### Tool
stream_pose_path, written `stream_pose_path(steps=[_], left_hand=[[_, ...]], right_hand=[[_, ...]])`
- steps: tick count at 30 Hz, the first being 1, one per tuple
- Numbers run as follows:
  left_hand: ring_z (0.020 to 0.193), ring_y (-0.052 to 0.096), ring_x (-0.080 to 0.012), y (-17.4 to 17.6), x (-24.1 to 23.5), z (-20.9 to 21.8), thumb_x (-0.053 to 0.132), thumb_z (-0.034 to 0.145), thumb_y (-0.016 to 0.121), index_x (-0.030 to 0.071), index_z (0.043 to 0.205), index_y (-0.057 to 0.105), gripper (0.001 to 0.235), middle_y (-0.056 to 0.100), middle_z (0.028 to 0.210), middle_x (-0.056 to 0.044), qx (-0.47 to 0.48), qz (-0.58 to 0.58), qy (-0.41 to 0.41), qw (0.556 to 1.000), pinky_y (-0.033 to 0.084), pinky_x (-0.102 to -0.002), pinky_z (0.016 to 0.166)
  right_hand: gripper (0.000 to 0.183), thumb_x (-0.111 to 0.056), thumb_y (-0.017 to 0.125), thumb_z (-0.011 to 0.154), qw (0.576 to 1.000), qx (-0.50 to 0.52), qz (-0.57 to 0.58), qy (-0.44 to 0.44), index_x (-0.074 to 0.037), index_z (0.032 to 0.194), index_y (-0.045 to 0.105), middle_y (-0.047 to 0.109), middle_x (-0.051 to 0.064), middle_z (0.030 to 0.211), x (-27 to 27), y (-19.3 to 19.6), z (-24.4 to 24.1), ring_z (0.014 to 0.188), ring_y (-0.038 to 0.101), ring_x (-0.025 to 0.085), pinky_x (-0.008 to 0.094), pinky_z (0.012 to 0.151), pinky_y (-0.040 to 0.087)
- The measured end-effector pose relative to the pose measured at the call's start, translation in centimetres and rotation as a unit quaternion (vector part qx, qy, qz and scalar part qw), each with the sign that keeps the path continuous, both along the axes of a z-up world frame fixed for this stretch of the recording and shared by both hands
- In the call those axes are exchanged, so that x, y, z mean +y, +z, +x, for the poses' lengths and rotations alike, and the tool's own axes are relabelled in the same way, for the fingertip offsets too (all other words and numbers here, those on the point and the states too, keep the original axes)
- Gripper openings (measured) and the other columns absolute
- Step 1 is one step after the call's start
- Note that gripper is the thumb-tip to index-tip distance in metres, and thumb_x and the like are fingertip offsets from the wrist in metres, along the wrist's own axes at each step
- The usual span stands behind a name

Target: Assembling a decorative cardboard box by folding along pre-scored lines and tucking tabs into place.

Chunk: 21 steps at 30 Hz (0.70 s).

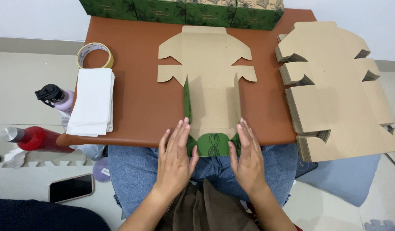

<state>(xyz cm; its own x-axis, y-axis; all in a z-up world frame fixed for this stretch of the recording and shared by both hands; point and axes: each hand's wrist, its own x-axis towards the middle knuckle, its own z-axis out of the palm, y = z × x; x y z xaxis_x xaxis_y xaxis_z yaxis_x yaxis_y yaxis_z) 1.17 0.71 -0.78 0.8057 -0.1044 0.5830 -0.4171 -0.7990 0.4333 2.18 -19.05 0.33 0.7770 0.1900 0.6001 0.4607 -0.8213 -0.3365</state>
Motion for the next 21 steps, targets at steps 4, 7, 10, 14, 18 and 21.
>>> stream_pose_path(steps=[4, 7, 10, 14, 18, 21], left_hand=[[0.144, 0.045, -0.0293, 2.3, 0.3, 0.4, 0.010, 0.084, 0.067, -0.007, 0.147, 0.035, 0.072, 0.050, 0.150, -0.021, 0.033, 0.032, -0.023, 0.999, 0.029, -0.051, 0.121], [0.143, 0.044, -0.0318, 3.0, 0.6, 1.1, 0.011, 0.084, 0.061, -0.007, 0.139, 0.048, 0.060, 0.058, 0.138, -0.023, 0.041, 0.056, -0.043, 0.997, 0.025, -0.049, 0.123], [0.135, 0.053, -0.0364, 2.8, 1.4, 2.3, 0.015, 0.091, 0.057, -0.006, 0.138, 0.054, 0.051, 0.060, 0.130, -0.022, 0.046, 0.084, -0.081, 0.992, 0.033, -0.047, 0.115], [0.113, 0.053, -0.0269, 2.0, 1.9, 5.0, 0.034, 0.097, 0.056, 0.011, 0.138, 0.060, 0.047, 0.054, 0.116, -0.006, 0.111, 0.129, -0.074, 0.983, 0.038, -0.043, 0.093], [0.103, 0.045, -0.0273, 2.7, 0.7, 7.0, 0.034, 0.102, 0.048, 0.014, 0.144, 0.056, 0.048, 0.048, 0.128, -0.007, 0.154, 0.153, -0.046, 0.975, 0.034, -0.040, 0.081], [0.103, 0.043, -0.0288, 3.4, 0.3, 8.0, 0.032, 0.103, 0.044, 0.015, 0.144, 0.056, 0.046, 0.047, 0.132, -0.011, 0.168, 0.170, -0.027, 0.971, 0.032, -0.040, 0.080]], right_hand=[[0.060, 0.000, 0.066, 0.089, 0.999, 0.026, -0.006, 0.034, 0.001, 0.144, 0.040, 0.055, 0.020, 0.146, 0.0, 1.7, 0.2, 0.136, 0.055, 0.033, 0.051, 0.119, 0.040], [0.053, -0.001, 0.061, 0.088, 0.997, 0.052, -0.050, 0.036, 0.000, 0.140, 0.050, 0.061, 0.017, 0.140, -0.4, 2.1, 0.9, 0.130, 0.059, 0.027, 0.044, 0.112, 0.043], [0.045, -0.007, 0.053, 0.095, 0.987, 0.078, -0.131, 0.040, -0.013, 0.139, 0.057, 0.058, 0.010, 0.145, -1.3, 1.4, 2.0, 0.131, 0.055, 0.028, 0.043, 0.102, 0.044], [0.046, -0.001, 0.050, 0.093, 0.985, 0.136, -0.094, 0.053, -0.013, 0.135, 0.061, 0.061, 0.010, 0.142, -1.9, 1.8, 4.2, 0.113, 0.057, 0.029, 0.041, 0.089, 0.046], [0.048, -0.001, 0.047, 0.094, 0.981, 0.138, -0.129, 0.050, -0.008, 0.140, 0.059, 0.057, 0.014, 0.146, -1.7, 2.2, 5.6, 0.104, 0.056, 0.030, 0.037, 0.085, 0.048], [0.052, -0.002, 0.048, 0.093, 0.974, 0.132, -0.181, 0.036, -0.005, 0.144, 0.055, 0.054, 0.019, 0.146, -1.3, 2.1, 6.7, 0.103, 0.058, 0.034, 0.041, 0.086, 0.052]])
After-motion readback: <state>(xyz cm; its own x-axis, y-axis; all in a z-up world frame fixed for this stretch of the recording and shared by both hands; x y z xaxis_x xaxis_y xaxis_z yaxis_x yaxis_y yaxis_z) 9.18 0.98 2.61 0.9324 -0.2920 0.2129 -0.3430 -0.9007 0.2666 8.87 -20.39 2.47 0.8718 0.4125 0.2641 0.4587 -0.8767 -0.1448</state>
